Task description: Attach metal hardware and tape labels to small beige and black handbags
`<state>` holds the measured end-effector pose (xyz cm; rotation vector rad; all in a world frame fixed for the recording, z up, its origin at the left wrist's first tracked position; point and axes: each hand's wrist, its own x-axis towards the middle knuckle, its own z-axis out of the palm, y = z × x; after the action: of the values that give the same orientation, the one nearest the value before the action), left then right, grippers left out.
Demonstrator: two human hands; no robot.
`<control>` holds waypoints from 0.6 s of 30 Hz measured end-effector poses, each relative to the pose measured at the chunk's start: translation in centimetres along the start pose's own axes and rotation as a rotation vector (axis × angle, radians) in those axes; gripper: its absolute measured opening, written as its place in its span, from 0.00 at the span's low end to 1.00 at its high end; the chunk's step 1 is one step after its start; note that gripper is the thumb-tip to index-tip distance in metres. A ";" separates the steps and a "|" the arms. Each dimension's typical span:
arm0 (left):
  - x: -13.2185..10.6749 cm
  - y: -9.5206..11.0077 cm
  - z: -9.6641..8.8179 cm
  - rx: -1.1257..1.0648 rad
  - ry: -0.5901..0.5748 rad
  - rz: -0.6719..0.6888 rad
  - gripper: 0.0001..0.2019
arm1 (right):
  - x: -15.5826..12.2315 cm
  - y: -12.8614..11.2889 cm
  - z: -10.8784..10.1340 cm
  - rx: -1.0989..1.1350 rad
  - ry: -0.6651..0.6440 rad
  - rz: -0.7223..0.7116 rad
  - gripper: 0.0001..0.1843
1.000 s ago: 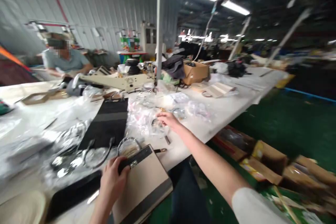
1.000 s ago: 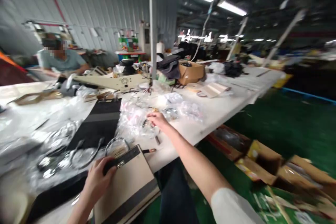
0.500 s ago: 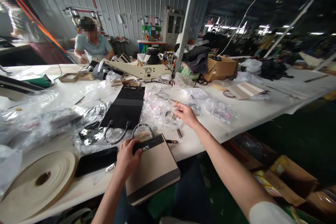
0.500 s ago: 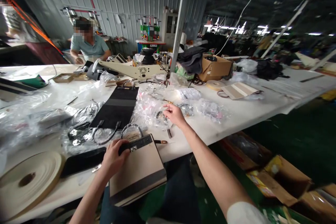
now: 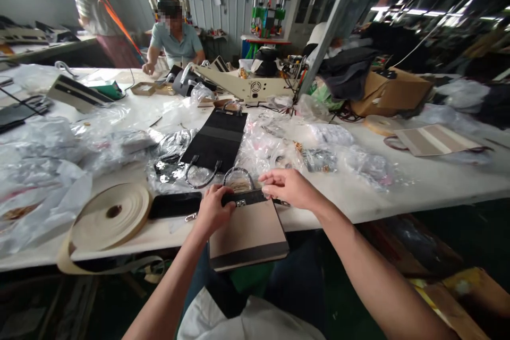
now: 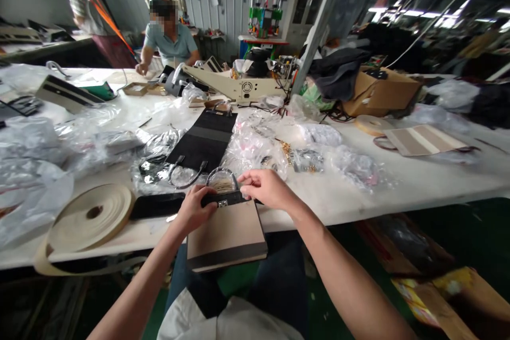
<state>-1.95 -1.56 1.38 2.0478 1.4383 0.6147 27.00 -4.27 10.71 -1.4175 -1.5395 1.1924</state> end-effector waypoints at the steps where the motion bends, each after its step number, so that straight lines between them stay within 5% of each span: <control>1: 0.1 0.0 -0.1 -0.015 -0.003 -0.006 0.16 | -0.6 0.1 1.1 -0.045 -0.038 0.019 0.16; 6: -0.1 0.0 0.0 -0.038 0.012 -0.032 0.16 | -1.9 1.4 4.0 -0.187 -0.051 0.070 0.19; 18: -0.7 0.2 0.1 -0.102 0.058 -0.047 0.16 | -3.1 1.3 4.2 -0.412 0.004 0.020 0.07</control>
<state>-1.99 -2.31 1.36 1.9266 1.4534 0.7188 23.91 -8.02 8.42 -1.6955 -1.8455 0.9133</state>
